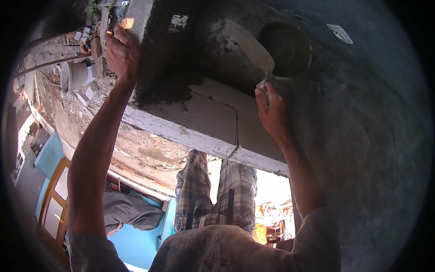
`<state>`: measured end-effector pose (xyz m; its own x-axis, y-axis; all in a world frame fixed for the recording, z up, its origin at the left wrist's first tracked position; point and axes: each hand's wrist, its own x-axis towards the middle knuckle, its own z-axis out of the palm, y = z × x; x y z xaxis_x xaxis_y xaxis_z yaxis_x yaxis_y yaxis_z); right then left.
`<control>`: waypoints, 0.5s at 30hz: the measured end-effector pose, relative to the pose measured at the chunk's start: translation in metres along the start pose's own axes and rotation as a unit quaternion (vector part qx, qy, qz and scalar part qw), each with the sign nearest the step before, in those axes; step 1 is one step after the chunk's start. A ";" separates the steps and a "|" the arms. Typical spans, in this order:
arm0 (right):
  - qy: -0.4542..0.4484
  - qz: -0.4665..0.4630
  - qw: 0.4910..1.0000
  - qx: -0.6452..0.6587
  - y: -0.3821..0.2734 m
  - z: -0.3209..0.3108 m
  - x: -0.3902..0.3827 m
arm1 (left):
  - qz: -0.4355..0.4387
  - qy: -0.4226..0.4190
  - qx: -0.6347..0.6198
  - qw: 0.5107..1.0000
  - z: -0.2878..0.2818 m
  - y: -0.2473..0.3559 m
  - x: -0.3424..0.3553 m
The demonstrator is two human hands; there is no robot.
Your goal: The person scoops wet cement from a bucket using a trowel and applies it to a concrete wall section. They repeatedly smooth the surface and scrape excess material back into the bucket while standing on a debris-covered floor.
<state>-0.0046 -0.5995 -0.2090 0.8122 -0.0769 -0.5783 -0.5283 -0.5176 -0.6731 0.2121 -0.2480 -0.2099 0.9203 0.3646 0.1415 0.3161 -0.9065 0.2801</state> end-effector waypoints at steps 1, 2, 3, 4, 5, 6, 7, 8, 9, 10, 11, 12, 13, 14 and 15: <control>0.020 -0.061 0.998 -0.022 0.016 -0.012 0.013 | 0.004 0.015 -0.006 1.000 0.000 0.001 0.001; 0.061 -0.003 0.994 -0.095 0.031 -0.019 0.030 | 0.007 0.019 -0.009 1.000 -0.001 0.001 0.000; 0.103 0.057 0.981 -0.153 0.045 -0.026 0.045 | 0.005 0.017 -0.003 1.000 -0.001 0.002 0.000; 0.104 0.069 0.974 -0.190 0.058 -0.041 0.057 | 0.002 0.012 0.004 1.000 -0.001 0.002 0.000; 0.113 0.148 0.958 -0.216 0.068 -0.055 0.071 | -0.001 0.010 0.002 1.000 -0.002 0.003 0.000; 0.095 0.132 0.954 -0.251 0.076 -0.067 0.085 | -0.005 0.006 0.001 1.000 -0.003 0.003 0.001; 0.085 0.146 0.945 -0.281 0.082 -0.079 0.097 | 0.005 0.001 0.005 1.000 -0.004 0.003 0.000; 0.063 0.169 0.934 -0.309 0.087 -0.089 0.107 | 0.005 0.000 0.013 1.000 -0.005 0.003 0.001; 0.033 0.171 0.914 -0.366 0.091 -0.095 0.119 | 0.019 -0.001 0.018 1.000 -0.007 0.002 0.003; 0.005 0.161 0.893 -0.421 0.095 -0.099 0.130 | 0.030 -0.004 0.011 0.999 -0.004 0.002 0.002; -0.007 0.174 0.879 -0.444 0.100 -0.096 0.138 | 0.026 -0.012 -0.004 1.000 -0.003 0.001 0.002; 0.000 0.166 0.871 -0.463 0.103 -0.091 0.146 | 0.018 -0.018 -0.017 1.000 -0.001 0.001 0.002; -0.023 0.172 0.870 -0.461 0.107 -0.083 0.151 | 0.022 -0.014 -0.015 1.000 0.000 0.001 0.001; -0.038 0.179 0.869 -0.460 0.110 -0.070 0.155 | 0.024 -0.009 -0.012 1.000 0.000 0.000 0.000; -0.064 0.168 0.880 -0.440 0.114 -0.061 0.161 | 0.030 0.004 -0.007 1.000 0.000 0.000 0.001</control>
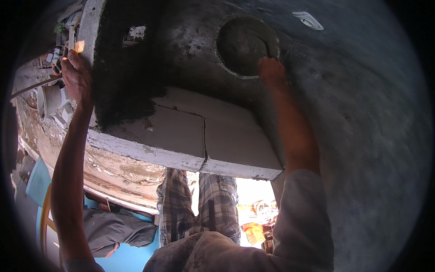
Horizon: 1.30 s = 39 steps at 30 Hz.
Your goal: The person scoops wet cement from a bucket using a trowel and applies it to a concrete wall section. They repeatedly smooth the surface and scrape excess material back into the bucket while standing on a debris-covered floor.
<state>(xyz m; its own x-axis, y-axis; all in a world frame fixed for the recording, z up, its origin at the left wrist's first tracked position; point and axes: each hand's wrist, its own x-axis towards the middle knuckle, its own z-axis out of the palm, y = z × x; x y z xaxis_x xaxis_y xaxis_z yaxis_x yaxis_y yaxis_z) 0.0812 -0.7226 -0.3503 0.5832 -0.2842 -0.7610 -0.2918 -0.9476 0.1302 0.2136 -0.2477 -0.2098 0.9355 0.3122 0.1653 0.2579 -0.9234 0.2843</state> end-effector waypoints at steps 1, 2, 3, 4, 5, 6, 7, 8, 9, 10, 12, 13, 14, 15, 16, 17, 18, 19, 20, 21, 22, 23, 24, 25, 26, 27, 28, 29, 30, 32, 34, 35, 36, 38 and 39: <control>0.015 0.002 1.000 -0.004 -0.004 0.007 0.004 | 0.005 0.000 0.000 1.000 -0.001 0.000 0.001; 0.014 -0.024 1.000 0.011 -0.003 0.011 0.005 | 0.010 -0.004 0.009 1.000 -0.001 0.000 0.000; 0.012 -0.052 0.998 0.032 -0.001 0.015 0.004 | 0.017 -0.004 0.020 1.000 -0.004 0.000 0.001; -0.007 -0.099 0.992 0.074 0.006 0.016 0.004 | -0.004 -0.008 0.011 1.000 -0.004 0.001 0.001; -0.027 -0.132 0.985 0.106 0.015 0.018 0.004 | -0.029 -0.019 0.000 0.999 -0.005 0.001 0.001; -0.065 -0.141 0.972 0.176 0.027 0.020 -0.002 | -0.010 -0.017 -0.008 1.000 -0.005 0.002 0.001; -0.074 -0.119 0.965 0.221 0.039 0.022 -0.006 | -0.001 -0.009 -0.011 1.000 -0.005 0.003 0.001; -0.099 -0.123 0.944 0.289 0.050 0.026 -0.011 | 0.000 -0.005 -0.015 1.000 -0.005 0.003 0.000; -0.126 -0.109 0.926 0.338 0.061 0.031 -0.020 | 0.000 -0.008 -0.008 1.000 -0.006 0.004 -0.001; -0.155 -0.079 0.910 0.376 0.066 0.037 -0.025 | -0.006 -0.012 -0.009 1.000 -0.007 0.005 -0.001; -0.130 -0.082 0.885 0.440 0.064 0.051 -0.033 | -0.014 -0.028 0.001 1.000 -0.007 0.006 -0.002; -0.124 -0.058 0.884 0.446 0.057 0.057 -0.037 | -0.006 -0.018 0.008 1.000 -0.007 0.006 -0.002; -0.124 -0.079 0.858 0.493 0.048 0.060 -0.039 | 0.003 -0.003 0.014 1.000 -0.006 0.006 -0.001; -0.126 -0.081 0.841 0.520 0.036 0.062 -0.042 | 0.013 0.010 0.019 1.000 -0.005 0.006 -0.001; -0.121 -0.082 0.825 0.546 0.021 0.061 -0.043 | 0.022 0.014 0.017 1.000 -0.004 0.006 0.000; -0.124 -0.091 0.813 0.561 0.008 0.056 -0.046 | 0.028 0.019 0.017 0.999 -0.004 0.005 0.000; -0.124 -0.094 0.803 0.575 -0.004 0.049 -0.052 | 0.024 0.019 0.026 0.999 -0.004 0.004 0.000; -0.122 -0.106 0.790 0.591 -0.015 0.039 -0.060 | 0.033 0.024 0.021 0.999 -0.004 0.003 0.000; -0.123 -0.108 0.788 0.594 -0.024 0.028 -0.067 | 0.035 0.025 0.023 0.999 -0.004 0.003 0.000; -0.086 -0.112 0.781 0.609 -0.030 0.015 -0.074 | 0.037 0.028 0.024 0.999 -0.004 0.002 0.000; -0.050 -0.115 0.773 0.622 -0.033 0.003 -0.081 | 0.021 0.011 0.016 1.000 -0.004 0.002 0.000; -0.015 -0.119 0.763 0.635 -0.035 -0.008 -0.087 | 0.020 0.012 0.017 1.000 -0.005 0.002 0.000; 0.111 -0.132 0.815 0.554 -0.037 -0.016 -0.092 | 0.019 0.014 0.018 1.000 -0.005 0.002 0.000; 0.233 -0.143 0.846 0.458 -0.040 -0.022 -0.096 | 0.023 0.017 0.020 0.999 -0.006 0.002 -0.001; 0.357 -0.174 0.848 0.352 -0.046 -0.024 -0.099 | 0.023 0.022 0.013 0.999 -0.005 0.002 0.000; 0.368 -0.133 0.869 0.303 -0.056 -0.022 -0.102 | 0.018 0.012 0.012 1.000 -0.006 0.002 -0.001; 0.386 -0.117 0.879 0.254 -0.067 -0.018 -0.106 | 0.013 0.003 0.011 1.000 -0.006 0.002 -0.001; 0.434 -0.105 0.872 0.203 -0.080 -0.012 -0.108 | 0.008 -0.006 0.011 1.000 -0.006 0.002 -0.001; 0.349 -0.095 0.915 0.180 -0.100 -0.001 -0.113 | 0.022 0.008 0.011 1.000 -0.006 0.002 -0.001; 0.114 -0.176 0.967 0.146 -0.135 0.019 -0.127 | 0.003 -0.008 0.018 1.000 -0.006 0.002 -0.001; -0.051 -0.253 0.944 0.204 -0.142 0.027 -0.144 | 0.025 0.032 0.008 0.999 -0.006 0.003 0.000; -0.023 -0.266 0.926 0.266 -0.138 0.028 -0.153 | 0.027 0.035 0.001 0.999 -0.006 0.004 0.000; -0.030 -0.261 0.914 0.310 -0.131 0.028 -0.157 | 0.020 0.032 0.003 0.999 -0.007 0.004 0.001; -0.019 -0.255 0.914 0.316 -0.111 0.023 -0.158 | -0.013 -0.013 -0.003 1.000 -0.008 0.005 -0.003; 0.041 -0.265 0.904 0.334 -0.106 0.019 -0.146 | -0.003 0.002 -0.006 1.000 -0.006 0.007 0.000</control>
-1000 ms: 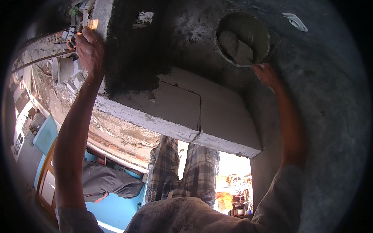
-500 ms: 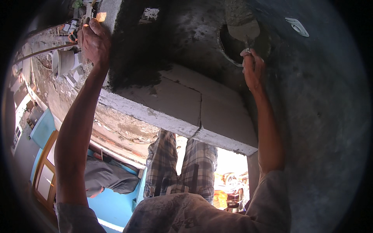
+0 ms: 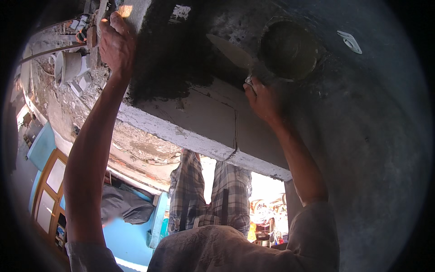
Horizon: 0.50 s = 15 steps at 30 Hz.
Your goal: The person scoops wet cement from a bucket using a trowel and applies it to a concrete wall section. They repeatedly smooth the surface and scrape excess material back into the bucket while standing on a debris-covered floor.
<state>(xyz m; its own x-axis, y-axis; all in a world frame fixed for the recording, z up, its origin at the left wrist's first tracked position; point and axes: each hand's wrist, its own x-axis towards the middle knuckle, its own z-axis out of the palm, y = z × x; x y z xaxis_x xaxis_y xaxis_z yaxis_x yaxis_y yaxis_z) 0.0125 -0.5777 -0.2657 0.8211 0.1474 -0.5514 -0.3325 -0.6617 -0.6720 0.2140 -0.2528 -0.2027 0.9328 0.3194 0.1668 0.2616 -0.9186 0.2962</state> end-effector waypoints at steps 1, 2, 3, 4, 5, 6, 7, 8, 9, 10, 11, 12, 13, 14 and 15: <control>-0.028 0.023 0.998 -0.041 0.006 -0.004 0.010 | 0.003 0.004 0.007 1.000 0.000 0.000 -0.001; -0.028 0.026 0.997 -0.067 0.011 -0.002 0.017 | 0.006 0.003 0.019 1.000 -0.001 0.000 -0.001; -0.029 0.036 0.994 -0.095 0.015 0.003 0.032 | -0.016 -0.019 0.012 1.000 -0.001 0.000 -0.001; -0.046 0.044 0.992 -0.113 0.019 0.010 0.045 | -0.009 -0.003 0.009 1.000 -0.001 -0.001 -0.001; -0.071 0.068 0.986 -0.131 0.020 0.021 0.056 | -0.001 0.010 0.008 1.000 0.000 -0.002 -0.001; -0.095 0.091 0.980 -0.148 0.021 0.033 0.069 | 0.008 0.023 0.006 1.000 0.001 -0.003 -0.001; -0.114 0.099 0.977 -0.147 0.020 0.046 0.080 | 0.020 0.019 0.006 1.000 0.003 -0.005 0.000; -0.137 0.109 0.974 -0.147 0.018 0.059 0.091 | 0.029 0.013 0.007 0.999 0.003 -0.006 -0.001; -0.148 0.106 0.973 -0.140 0.017 0.071 0.101 | 0.042 0.009 0.010 0.999 0.003 -0.008 -0.002; -0.155 0.119 0.970 -0.145 0.014 0.084 0.111 | 0.037 0.006 0.003 0.999 0.003 -0.009 -0.002; -0.148 0.121 0.971 -0.142 0.012 0.098 0.120 | 0.037 0.008 -0.005 0.999 0.003 -0.009 -0.002; -0.146 0.141 0.970 -0.134 0.010 0.110 0.127 | 0.039 0.008 -0.013 0.999 0.003 -0.009 -0.002; -0.153 0.109 0.970 -0.157 0.009 0.120 0.133 | 0.028 -0.012 -0.005 1.000 0.002 -0.009 -0.001; -0.167 0.091 0.966 -0.177 0.007 0.130 0.138 | 0.026 -0.022 -0.001 0.999 0.003 -0.009 -0.001; -0.175 0.072 0.962 -0.197 0.006 0.139 0.140 | 0.018 -0.030 0.008 0.999 0.002 -0.008 -0.001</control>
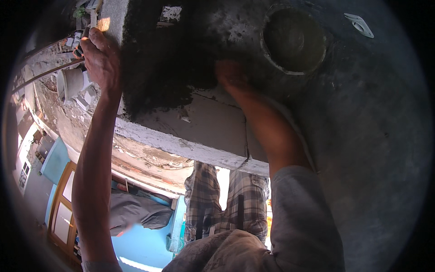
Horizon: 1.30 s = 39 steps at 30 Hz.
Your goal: The person scoops wet cement from a bucket using a trowel and applies it to a concrete wall section. They repeatedly smooth the surface and scrape excess material back into the bucket while standing on a debris-covered floor.
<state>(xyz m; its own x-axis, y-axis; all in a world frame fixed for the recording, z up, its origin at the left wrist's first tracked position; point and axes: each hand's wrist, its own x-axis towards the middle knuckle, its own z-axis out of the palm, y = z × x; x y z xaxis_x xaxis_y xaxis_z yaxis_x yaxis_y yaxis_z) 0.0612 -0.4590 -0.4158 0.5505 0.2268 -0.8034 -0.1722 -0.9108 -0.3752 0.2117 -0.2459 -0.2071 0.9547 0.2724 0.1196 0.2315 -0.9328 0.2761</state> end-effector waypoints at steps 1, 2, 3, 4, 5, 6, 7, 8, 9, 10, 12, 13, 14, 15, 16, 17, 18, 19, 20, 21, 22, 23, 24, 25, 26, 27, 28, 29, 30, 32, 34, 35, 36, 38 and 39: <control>-0.009 -0.010 1.000 -0.014 -0.004 0.006 0.002 | -0.014 -0.008 0.012 1.000 -0.001 0.001 0.000; -0.009 -0.019 0.999 -0.027 -0.006 0.012 0.004 | -0.010 -0.003 0.005 1.000 -0.001 0.001 0.000; -0.004 -0.024 0.999 -0.037 -0.008 0.017 0.005 | -0.010 0.005 0.000 1.000 -0.001 0.002 0.000; 0.003 -0.033 0.998 -0.049 -0.009 0.021 0.004 | -0.010 0.013 -0.005 1.000 -0.001 0.002 0.000; 0.015 -0.040 0.997 -0.057 -0.010 0.025 0.003 | -0.017 0.003 0.004 1.000 -0.002 0.002 -0.001; 0.030 -0.047 0.996 -0.067 -0.009 0.028 0.002 | -0.024 -0.004 0.011 1.000 -0.001 0.002 0.000; 0.024 -0.059 0.997 -0.049 -0.008 0.031 0.001 | -0.024 -0.007 0.017 1.000 -0.002 0.002 -0.001; 0.017 -0.069 0.997 -0.030 -0.007 0.033 0.000 | -0.019 -0.004 0.009 1.000 -0.002 0.002 -0.001; 0.005 -0.078 0.997 -0.010 -0.005 0.035 -0.002 | -0.006 0.005 -0.001 1.000 -0.002 0.001 -0.001; 0.010 -0.095 0.995 -0.003 -0.003 0.036 -0.004 | 0.003 0.015 -0.010 1.000 -0.001 0.001 -0.001; 0.029 -0.128 0.991 0.022 0.001 0.035 -0.011 | 0.016 0.028 -0.009 0.999 0.000 0.001 -0.001; 0.060 -0.156 0.986 0.024 0.002 0.031 -0.015 | 0.011 0.025 -0.005 1.000 0.000 0.001 -0.001; 0.110 -0.184 0.976 0.034 0.003 0.027 -0.023 | 0.017 0.029 -0.002 0.999 0.000 0.001 -0.001; 0.079 -0.169 0.982 0.027 0.003 0.021 -0.032 | 0.015 0.027 0.003 1.000 0.001 0.000 -0.001; 0.117 -0.203 0.971 0.037 0.000 0.013 -0.041 | 0.010 0.026 0.007 1.000 0.001 0.000 -0.001; 0.069 -0.194 0.978 0.032 -0.001 0.001 -0.050 | 0.015 0.030 0.007 0.999 0.001 -0.001 -0.001; 0.056 -0.203 0.977 0.042 -0.003 -0.010 -0.062 | 0.016 0.030 0.007 0.999 0.002 -0.002 0.000; 0.019 -0.180 0.983 0.034 -0.008 -0.023 -0.073 | 0.017 0.032 0.005 0.999 0.002 -0.002 0.000; 0.016 -0.176 0.983 0.039 -0.015 -0.034 -0.084 | 0.026 0.047 -0.001 0.999 0.002 -0.002 0.000; 0.019 -0.180 0.982 0.052 -0.021 -0.045 -0.095 | 0.034 0.060 -0.007 0.998 0.003 -0.002 0.000; 0.009 -0.174 0.983 0.053 -0.025 -0.056 -0.105 | 0.036 0.066 -0.007 0.997 0.003 -0.002 0.000; 0.006 -0.177 0.982 0.059 -0.028 -0.064 -0.113 | 0.037 0.070 -0.006 0.997 0.003 -0.002 0.000; 0.003 -0.182 0.981 0.071 -0.029 -0.072 -0.121 | 0.031 0.067 0.003 0.997 0.004 -0.001 0.000; -0.008 -0.190 0.979 0.076 -0.029 -0.078 -0.127 | 0.025 0.063 0.011 0.998 0.003 0.000 0.000; -0.018 -0.198 0.976 0.086 -0.027 -0.084 -0.132 | 0.031 0.070 0.009 0.997 0.003 0.000 0.001; -0.029 -0.206 0.974 0.092 -0.022 -0.090 -0.137 | 0.034 0.076 0.006 0.997 0.003 0.001 0.001; -0.025 -0.231 0.966 0.113 -0.016 -0.098 -0.140 | 0.036 0.084 0.003 0.996 0.003 0.001 0.001; -0.022 -0.255 0.957 0.133 -0.009 -0.108 -0.144 | 0.016 0.053 0.005 0.998 0.003 0.001 0.001; -0.046 -0.249 0.957 0.140 -0.003 -0.117 -0.148 | -0.005 0.021 0.009 1.000 0.001 0.001 0.001; -0.211 -0.129 0.942 0.226 0.025 -0.155 -0.162 | -0.015 0.008 0.012 1.000 -0.001 0.001 0.000; -0.191 -0.081 0.942 0.264 0.046 -0.186 -0.179 | 0.010 0.041 0.006 0.999 -0.001 0.001 -0.001; -0.136 -0.057 0.953 0.263 0.060 -0.201 -0.190 | 0.009 0.050 0.005 0.999 0.000 0.001 -0.002; -0.089 -0.059 0.952 0.287 0.073 -0.212 -0.202 | 0.007 0.058 0.004 0.998 0.000 0.001 -0.003; 0.055 -0.005 0.973 0.224 0.100 -0.220 -0.217 | 0.002 0.063 0.004 0.998 0.001 0.002 -0.004; 0.121 0.031 0.970 0.209 0.112 -0.218 -0.221 | -0.002 0.057 0.008 0.998 0.001 0.002 -0.004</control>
<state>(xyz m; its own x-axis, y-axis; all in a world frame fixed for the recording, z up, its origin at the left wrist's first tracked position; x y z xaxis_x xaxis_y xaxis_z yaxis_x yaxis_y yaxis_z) 0.0981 -0.6864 -0.1801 0.6956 0.0421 -0.7172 -0.4992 -0.6896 -0.5246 0.2086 -0.2494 -0.2081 0.9262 0.3009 0.2274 0.2396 -0.9350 0.2613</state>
